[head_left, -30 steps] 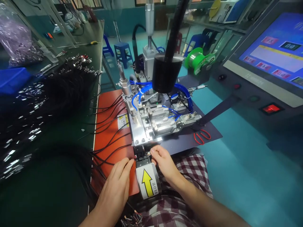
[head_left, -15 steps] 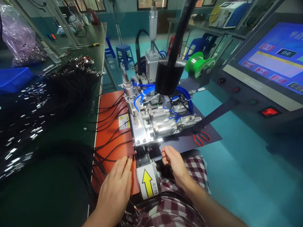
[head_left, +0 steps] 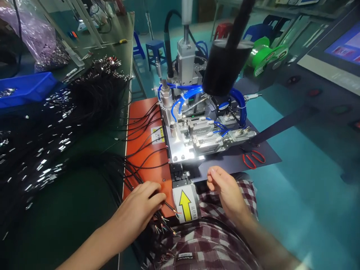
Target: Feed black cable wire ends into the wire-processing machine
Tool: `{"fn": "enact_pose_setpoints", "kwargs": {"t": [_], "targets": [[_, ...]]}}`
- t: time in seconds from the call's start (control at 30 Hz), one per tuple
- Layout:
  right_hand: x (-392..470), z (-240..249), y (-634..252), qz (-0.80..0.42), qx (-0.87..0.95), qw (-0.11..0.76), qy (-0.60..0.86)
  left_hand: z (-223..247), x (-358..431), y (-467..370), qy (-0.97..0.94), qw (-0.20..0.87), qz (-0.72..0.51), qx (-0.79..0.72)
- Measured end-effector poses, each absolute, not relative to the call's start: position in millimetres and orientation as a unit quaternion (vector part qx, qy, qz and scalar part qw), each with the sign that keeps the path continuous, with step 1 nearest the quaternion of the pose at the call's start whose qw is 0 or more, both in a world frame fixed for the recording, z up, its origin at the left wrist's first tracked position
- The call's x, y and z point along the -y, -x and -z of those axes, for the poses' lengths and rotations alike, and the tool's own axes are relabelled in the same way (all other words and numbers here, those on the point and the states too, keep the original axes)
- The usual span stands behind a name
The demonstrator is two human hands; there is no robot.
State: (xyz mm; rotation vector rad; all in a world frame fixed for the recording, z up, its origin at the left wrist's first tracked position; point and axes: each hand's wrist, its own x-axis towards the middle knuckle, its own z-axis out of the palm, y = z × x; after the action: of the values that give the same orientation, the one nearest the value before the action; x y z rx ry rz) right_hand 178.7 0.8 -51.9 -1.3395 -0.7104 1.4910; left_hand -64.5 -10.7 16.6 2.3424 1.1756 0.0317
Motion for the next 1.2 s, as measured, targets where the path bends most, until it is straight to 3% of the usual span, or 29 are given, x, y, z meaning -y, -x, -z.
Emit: {"fn": "enact_pose_setpoints", "kwargs": {"t": [0.2,0.3,0.53,0.9,1.2], "targets": [[2.5,40.8,-177.6,-0.618,0.317,0.463,0.55,-9.7,0.7,64.5,-0.874,0.27,0.021,-0.403],[5.2,40.0,-181.4,-0.615,0.318,0.464,0.552,-12.1,2.3,61.5,-0.877,0.285,-0.027,-0.386],[5.9,34.9,-177.1,-0.639,0.354,0.443,0.52,-18.6,10.0,11.2,-0.728,0.5,-0.159,-0.441],[5.5,22.2,-165.5,-0.603,0.439,0.438,0.502,-11.5,10.9,7.5,-0.693,0.447,-0.166,-0.541],[4.1,18.1,-174.6,-0.621,0.403,0.456,0.494,-13.1,-17.6,-7.8,-0.58,0.615,-0.21,-0.491]]}}
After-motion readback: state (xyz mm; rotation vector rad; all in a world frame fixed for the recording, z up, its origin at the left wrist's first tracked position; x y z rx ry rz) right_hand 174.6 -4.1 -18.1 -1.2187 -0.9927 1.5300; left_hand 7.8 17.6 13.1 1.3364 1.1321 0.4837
